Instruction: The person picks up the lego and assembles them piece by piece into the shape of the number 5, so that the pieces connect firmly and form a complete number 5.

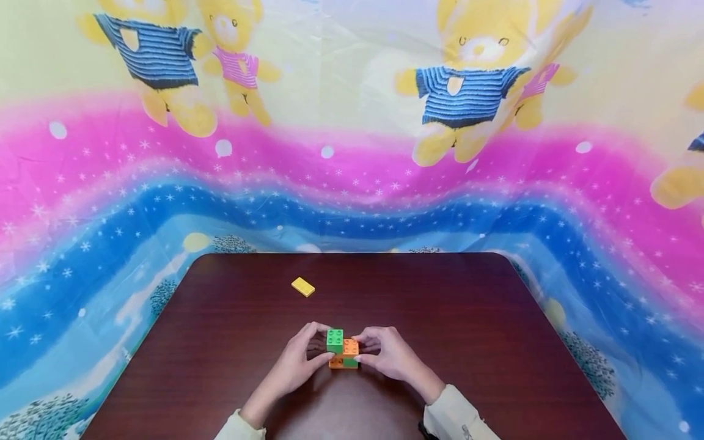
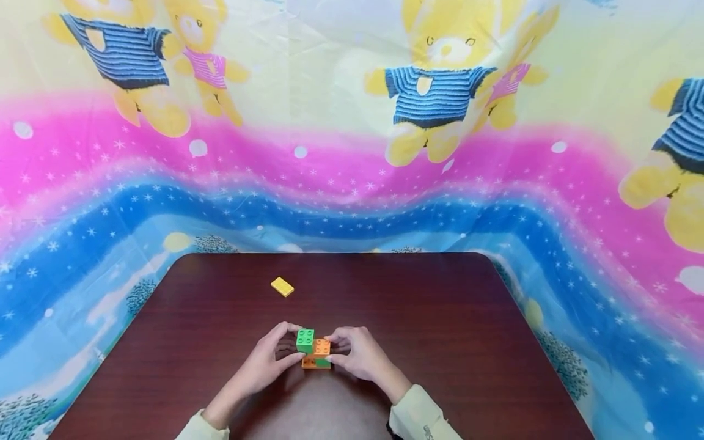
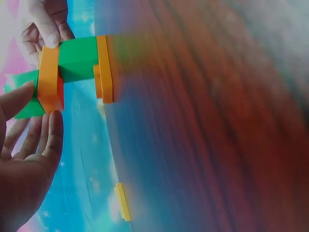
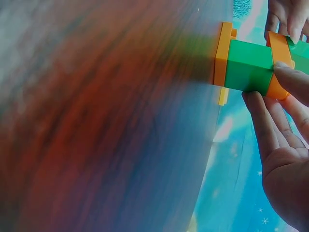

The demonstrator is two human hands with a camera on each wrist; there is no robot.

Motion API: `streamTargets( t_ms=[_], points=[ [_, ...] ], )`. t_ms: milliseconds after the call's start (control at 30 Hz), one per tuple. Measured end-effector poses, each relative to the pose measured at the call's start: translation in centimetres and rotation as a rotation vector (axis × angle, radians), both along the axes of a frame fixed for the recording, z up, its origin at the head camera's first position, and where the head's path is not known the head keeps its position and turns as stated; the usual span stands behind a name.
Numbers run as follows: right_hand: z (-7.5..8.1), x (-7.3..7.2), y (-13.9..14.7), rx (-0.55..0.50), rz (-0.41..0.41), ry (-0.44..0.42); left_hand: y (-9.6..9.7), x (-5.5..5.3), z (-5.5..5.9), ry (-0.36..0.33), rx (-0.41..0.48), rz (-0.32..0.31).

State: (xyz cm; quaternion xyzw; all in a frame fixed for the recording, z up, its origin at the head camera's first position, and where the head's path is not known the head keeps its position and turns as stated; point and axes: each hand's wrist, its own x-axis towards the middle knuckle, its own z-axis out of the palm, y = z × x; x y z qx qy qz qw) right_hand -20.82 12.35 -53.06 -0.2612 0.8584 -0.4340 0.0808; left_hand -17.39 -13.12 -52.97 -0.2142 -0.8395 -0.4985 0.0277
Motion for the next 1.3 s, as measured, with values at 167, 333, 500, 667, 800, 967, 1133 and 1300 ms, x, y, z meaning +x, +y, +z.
streamTargets(
  t_ms=[167, 333, 500, 667, 800, 967, 1133, 1300],
  points=[
    [-0.1, 0.0, -0.1, 0.0, -0.004, -0.006, -1.0, -0.2, 0.1, -0.061, 0.007, -0.029],
    [-0.2, -0.1, 0.0, -0.002, -0.003, 0.028, -2.3, -1.1, 0.9, -0.046, -0.015, 0.011],
    [-0.2, -0.1, 0.1, 0.003, -0.002, 0.046, -3.5, -2.8, 1.5, 0.01, 0.011, 0.116],
    [-0.1, 0.0, 0.0, 0.006, -0.003, 0.029, -4.5, -5.1, 1.5, 0.031, 0.004, 0.185],
    [-0.2, 0.0, 0.0, 0.011, -0.006, 0.012, -5.2, -7.0, 1.1, 0.029, -0.039, 0.216],
    [-0.2, 0.0, -0.2, 0.013, 0.0, 0.01, -6.5, -9.2, 0.9, -0.035, -0.019, 0.258],
    [-0.1, -0.1, -0.1, 0.019, 0.009, 0.032, -7.4, -11.4, 0.7, -0.102, 0.005, 0.29],
    [-0.1, -0.2, 0.0, 0.021, 0.012, 0.037, -7.7, -13.6, 0.0, -0.177, -0.016, 0.295]
  ],
)
